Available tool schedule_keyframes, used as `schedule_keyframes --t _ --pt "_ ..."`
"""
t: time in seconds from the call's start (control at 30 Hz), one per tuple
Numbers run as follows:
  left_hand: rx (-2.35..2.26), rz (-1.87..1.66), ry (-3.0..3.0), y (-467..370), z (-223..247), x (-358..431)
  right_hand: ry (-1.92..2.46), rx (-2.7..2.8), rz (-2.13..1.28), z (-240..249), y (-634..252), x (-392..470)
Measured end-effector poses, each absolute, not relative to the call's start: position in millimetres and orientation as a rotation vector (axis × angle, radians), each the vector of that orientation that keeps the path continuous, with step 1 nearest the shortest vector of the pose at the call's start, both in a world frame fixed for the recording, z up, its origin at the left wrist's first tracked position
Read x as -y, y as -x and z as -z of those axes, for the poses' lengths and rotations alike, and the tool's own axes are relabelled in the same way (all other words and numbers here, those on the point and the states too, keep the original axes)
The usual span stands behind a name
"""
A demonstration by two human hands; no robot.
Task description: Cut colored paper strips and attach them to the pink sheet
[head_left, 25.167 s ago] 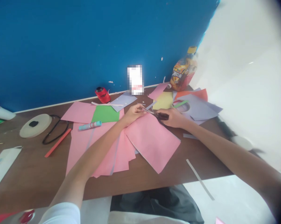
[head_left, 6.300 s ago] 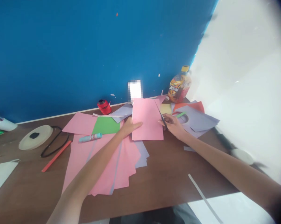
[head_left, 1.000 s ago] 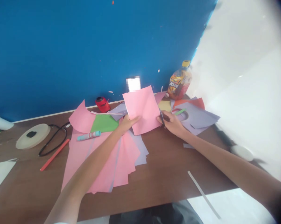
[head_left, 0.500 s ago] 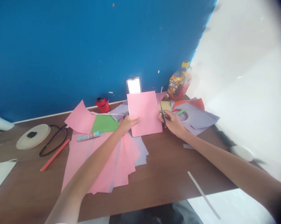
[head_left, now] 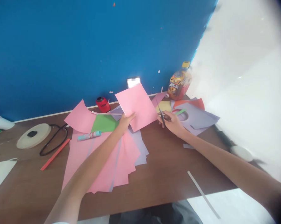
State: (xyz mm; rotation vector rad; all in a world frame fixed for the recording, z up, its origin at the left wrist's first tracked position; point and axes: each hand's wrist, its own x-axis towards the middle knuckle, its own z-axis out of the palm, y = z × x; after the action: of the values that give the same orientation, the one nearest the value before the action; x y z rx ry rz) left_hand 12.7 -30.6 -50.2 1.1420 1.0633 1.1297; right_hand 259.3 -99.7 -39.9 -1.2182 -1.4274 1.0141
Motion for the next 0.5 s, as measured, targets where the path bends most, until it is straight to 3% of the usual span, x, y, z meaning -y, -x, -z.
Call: schedule_keyframes --t 0.5 --pt "-0.938 -1.149 -1.089 -14.7 39.9 36.9 1.125 1.51 -1.046 38.7 -259.7 100.8"
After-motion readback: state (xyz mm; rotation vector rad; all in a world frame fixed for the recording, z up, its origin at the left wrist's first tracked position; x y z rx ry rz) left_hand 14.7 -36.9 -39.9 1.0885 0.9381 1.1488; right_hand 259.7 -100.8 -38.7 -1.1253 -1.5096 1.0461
